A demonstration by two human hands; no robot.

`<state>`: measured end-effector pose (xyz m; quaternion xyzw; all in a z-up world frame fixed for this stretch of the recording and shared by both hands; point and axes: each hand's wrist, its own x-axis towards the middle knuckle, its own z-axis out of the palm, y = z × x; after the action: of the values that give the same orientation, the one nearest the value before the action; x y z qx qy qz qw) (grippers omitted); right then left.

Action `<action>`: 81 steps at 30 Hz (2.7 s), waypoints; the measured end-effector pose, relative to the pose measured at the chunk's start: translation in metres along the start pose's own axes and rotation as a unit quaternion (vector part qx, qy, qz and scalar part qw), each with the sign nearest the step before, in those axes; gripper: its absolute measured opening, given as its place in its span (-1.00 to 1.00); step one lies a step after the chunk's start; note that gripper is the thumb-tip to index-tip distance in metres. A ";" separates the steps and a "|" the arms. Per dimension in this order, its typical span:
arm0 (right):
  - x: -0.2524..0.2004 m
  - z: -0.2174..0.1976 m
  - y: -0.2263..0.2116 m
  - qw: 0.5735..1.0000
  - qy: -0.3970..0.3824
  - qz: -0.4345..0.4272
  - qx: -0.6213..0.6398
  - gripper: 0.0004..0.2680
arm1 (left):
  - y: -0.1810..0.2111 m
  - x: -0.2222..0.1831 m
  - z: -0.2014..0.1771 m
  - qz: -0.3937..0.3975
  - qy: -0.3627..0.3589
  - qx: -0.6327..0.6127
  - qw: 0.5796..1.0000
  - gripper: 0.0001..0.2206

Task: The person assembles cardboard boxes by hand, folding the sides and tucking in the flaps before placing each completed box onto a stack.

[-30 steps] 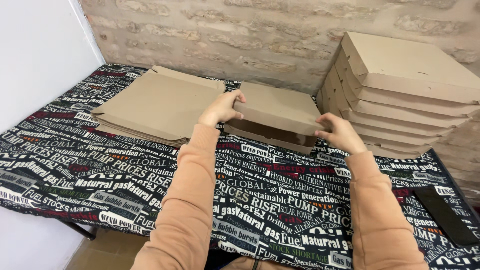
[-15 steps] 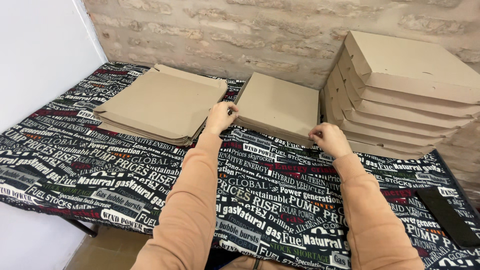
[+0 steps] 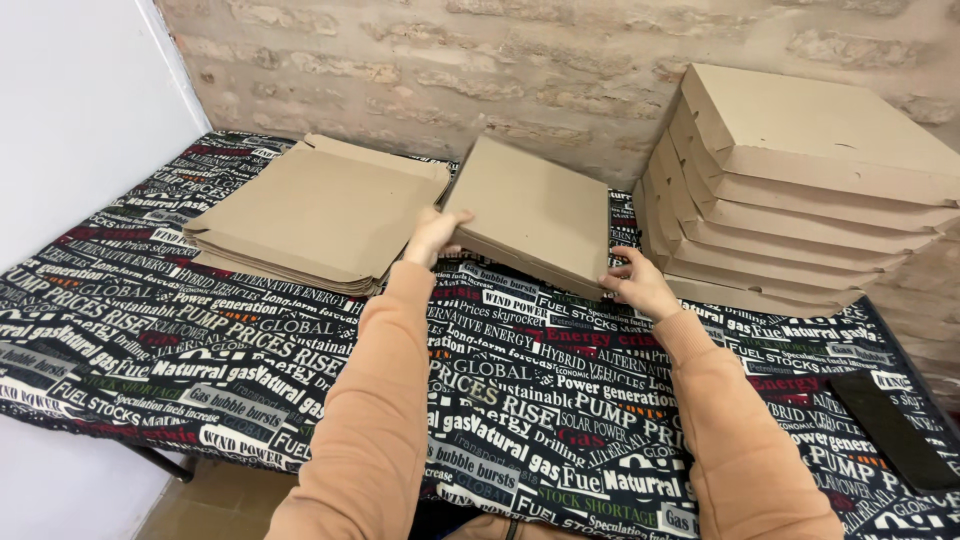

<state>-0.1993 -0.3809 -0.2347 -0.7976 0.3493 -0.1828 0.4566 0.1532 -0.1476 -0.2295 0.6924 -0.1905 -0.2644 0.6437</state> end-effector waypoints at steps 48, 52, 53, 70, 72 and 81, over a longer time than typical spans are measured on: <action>-0.052 0.027 -0.005 0.905 0.146 -0.141 -0.374 -0.71 | 0.153 -0.085 0.343 0.582 -0.081 0.512 0.626 -0.07; -0.046 0.032 0.006 0.901 0.131 -0.146 -0.387 -0.73 | 0.154 -0.111 0.316 0.540 -0.148 0.521 0.644 -0.18; -0.045 0.045 0.011 0.902 0.117 -0.152 -0.387 -0.73 | 0.151 -0.121 0.296 0.553 -0.160 0.511 0.639 -0.29; 0.019 0.096 0.055 0.913 0.004 -0.181 -0.365 -0.67 | 0.014 -0.072 -0.178 0.142 0.032 0.504 0.852 -0.36; 0.020 0.096 0.066 0.906 0.025 -0.174 -0.386 -0.67 | 0.010 -0.080 -0.183 0.082 -0.007 0.531 0.843 -0.40; 0.004 0.092 0.045 0.909 0.004 -0.163 -0.383 -0.65 | -0.032 -0.044 -0.146 0.097 0.075 0.593 0.796 -0.64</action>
<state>-0.1577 -0.3441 -0.3205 -0.9563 0.2595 -0.1102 0.0779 0.2056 -0.0028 -0.2519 0.9341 -0.3271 0.0171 0.1421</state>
